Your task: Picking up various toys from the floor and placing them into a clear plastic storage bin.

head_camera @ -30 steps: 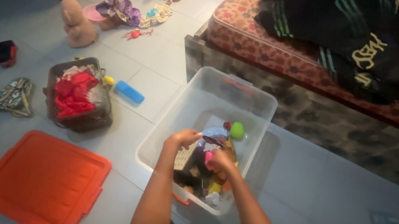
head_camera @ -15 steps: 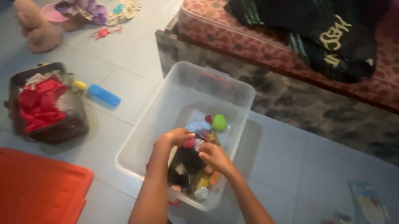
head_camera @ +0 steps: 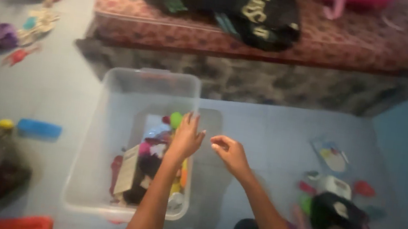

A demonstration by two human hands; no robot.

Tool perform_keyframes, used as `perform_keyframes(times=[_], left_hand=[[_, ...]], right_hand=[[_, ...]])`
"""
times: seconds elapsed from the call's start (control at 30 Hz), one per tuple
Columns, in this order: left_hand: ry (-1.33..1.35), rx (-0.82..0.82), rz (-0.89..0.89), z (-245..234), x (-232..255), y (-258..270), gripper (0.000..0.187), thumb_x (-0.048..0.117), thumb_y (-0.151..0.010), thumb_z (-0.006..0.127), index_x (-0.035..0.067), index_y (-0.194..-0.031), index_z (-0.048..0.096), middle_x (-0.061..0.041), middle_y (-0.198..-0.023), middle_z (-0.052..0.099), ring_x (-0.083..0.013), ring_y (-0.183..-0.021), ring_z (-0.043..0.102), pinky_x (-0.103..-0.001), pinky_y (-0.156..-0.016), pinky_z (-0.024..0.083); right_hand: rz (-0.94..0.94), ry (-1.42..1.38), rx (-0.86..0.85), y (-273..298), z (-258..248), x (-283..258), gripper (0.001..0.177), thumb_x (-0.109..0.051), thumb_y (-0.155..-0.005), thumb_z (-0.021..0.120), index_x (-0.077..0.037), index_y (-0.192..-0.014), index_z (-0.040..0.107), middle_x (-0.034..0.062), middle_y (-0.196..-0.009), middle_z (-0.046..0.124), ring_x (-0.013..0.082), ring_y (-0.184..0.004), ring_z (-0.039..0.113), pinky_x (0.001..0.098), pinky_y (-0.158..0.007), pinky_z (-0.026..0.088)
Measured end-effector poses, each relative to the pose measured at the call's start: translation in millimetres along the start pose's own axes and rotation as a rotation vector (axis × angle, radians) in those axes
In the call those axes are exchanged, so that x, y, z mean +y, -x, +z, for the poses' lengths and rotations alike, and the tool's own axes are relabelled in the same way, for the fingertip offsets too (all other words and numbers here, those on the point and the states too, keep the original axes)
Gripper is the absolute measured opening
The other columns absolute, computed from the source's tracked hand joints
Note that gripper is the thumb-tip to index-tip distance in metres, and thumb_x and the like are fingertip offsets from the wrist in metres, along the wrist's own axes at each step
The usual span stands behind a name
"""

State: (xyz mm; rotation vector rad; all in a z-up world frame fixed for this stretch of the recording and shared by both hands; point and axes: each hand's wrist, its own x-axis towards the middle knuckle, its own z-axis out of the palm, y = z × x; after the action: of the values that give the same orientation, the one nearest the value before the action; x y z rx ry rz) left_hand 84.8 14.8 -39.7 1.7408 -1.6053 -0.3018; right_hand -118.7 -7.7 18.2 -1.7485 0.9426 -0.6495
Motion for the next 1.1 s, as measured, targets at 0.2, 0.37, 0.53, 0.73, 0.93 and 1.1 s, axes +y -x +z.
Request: perform_keyframes(times=[0.2, 0.37, 0.53, 0.73, 0.93, 1.1], left_hand=[[0.045, -0.136, 0.132, 26.7, 86.3, -7.2, 0.038, 0.016, -0.087, 0.073, 0.01, -0.124, 0.063, -0.021, -0.144, 0.05, -0.0462, -0.128, 0.051, -0.053, -0.104, 0.044], [0.122, -0.285, 0.23, 82.9, 84.2, -2.0, 0.028, 0.015, -0.089, 0.071, 0.013, -0.117, 0.066, -0.016, -0.139, 0.058, -0.0412, -0.122, 0.059, -0.049, -0.1, 0.05], [0.072, -0.525, 0.255, 130.3, 100.0, 14.7, 0.026, 0.016, -0.089, 0.07, 0.016, -0.115, 0.068, -0.012, -0.138, 0.059, -0.0365, -0.117, 0.062, -0.047, -0.097, 0.052], [0.06, -0.744, 0.335, 170.1, 141.6, 34.3, 0.029, 0.02, -0.09, 0.068, 0.017, -0.118, 0.066, -0.007, -0.138, 0.057, -0.0301, -0.129, 0.054, -0.051, -0.101, 0.046], [0.027, -0.964, 0.369, 205.7, 182.2, 47.9, 0.03, 0.021, -0.091, 0.065, 0.019, -0.122, 0.066, -0.004, -0.135, 0.057, -0.0274, -0.129, 0.054, -0.054, -0.101, 0.044], [-0.038, -1.082, 0.441, 236.1, 207.7, 63.8, 0.031, 0.024, -0.093, 0.064, 0.017, -0.123, 0.065, -0.009, -0.133, 0.057, -0.0324, -0.124, 0.056, -0.056, -0.1, 0.045]], right_hand=[[0.095, -0.045, 0.269, 26.2, -69.0, 55.0, 0.026, -0.015, -0.09, 0.072, -0.004, -0.113, 0.074, 0.0065, -0.109, 0.078, 0.0159, -0.101, 0.072, 0.0322, -0.092, 0.057], [0.169, 0.037, 0.497, 61.8, -125.5, 118.2, 0.025, -0.014, -0.09, 0.072, -0.006, -0.113, 0.074, 0.0062, -0.108, 0.078, 0.016, -0.1, 0.072, 0.0323, -0.089, 0.057], [0.032, 0.065, 0.702, 101.6, -169.0, 177.7, 0.024, -0.008, -0.087, 0.072, -0.004, -0.11, 0.072, 0.0095, -0.108, 0.076, 0.0199, -0.099, 0.072, 0.033, -0.09, 0.058], [0.246, 0.298, 0.946, 146.1, -206.0, 226.7, 0.03, -0.009, -0.081, 0.075, -0.004, -0.11, 0.072, 0.0147, -0.119, 0.069, 0.0284, -0.104, 0.07, 0.0361, -0.086, 0.058], [0.358, 0.611, 1.072, 187.6, -223.8, 243.7, 0.044, -0.021, -0.077, 0.084, -0.004, -0.115, 0.069, 0.0217, -0.131, 0.058, 0.0397, -0.128, 0.049, 0.0496, -0.11, 0.04], [0.959, 0.625, 0.808, 206.5, -240.1, 256.5, 0.097, -0.054, -0.07, 0.09, -0.012, -0.146, 0.046, 0.0254, -0.161, 0.021, 0.0529, -0.149, 0.016, 0.0763, -0.112, 0.019]])
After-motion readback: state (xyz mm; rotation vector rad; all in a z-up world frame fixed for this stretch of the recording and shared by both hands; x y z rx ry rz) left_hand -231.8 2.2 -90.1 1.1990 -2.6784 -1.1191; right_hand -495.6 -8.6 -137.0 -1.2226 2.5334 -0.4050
